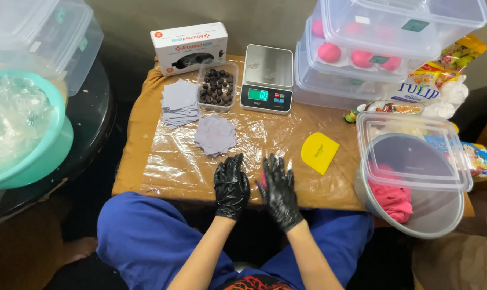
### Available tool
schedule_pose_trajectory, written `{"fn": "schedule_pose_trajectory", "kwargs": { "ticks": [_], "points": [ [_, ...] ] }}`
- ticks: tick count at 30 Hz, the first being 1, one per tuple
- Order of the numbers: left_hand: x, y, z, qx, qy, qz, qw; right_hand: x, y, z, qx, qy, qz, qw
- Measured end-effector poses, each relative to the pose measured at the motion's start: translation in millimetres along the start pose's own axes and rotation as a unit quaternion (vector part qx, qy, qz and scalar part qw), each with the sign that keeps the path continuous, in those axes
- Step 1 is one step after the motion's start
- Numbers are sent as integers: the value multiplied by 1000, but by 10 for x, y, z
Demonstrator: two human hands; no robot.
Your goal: The person kneads and rolls a piece of pink clay into a cylindrical shape on a plastic-covered table. They use a yellow scraper to cut the cylinder into smaller pieces, weigh them on a digital scale, and then roll the pieces into small balls.
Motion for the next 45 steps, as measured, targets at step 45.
{"fn": "schedule_pose_trajectory", "kwargs": {
  "ticks": [45],
  "points": [
    [134,-122,47,-282,-11,-19,959,161,-10,291,123,-142,-105,977]
  ]
}}
Point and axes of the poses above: each hand's wrist, its own x-axis towards the middle knuckle, its own y-axis out of the palm, z = x × y, the point moved 5 cm from there along x, towards the middle knuckle, and after that the axes turned 8 degrees about -y, right-handed, at the moved point
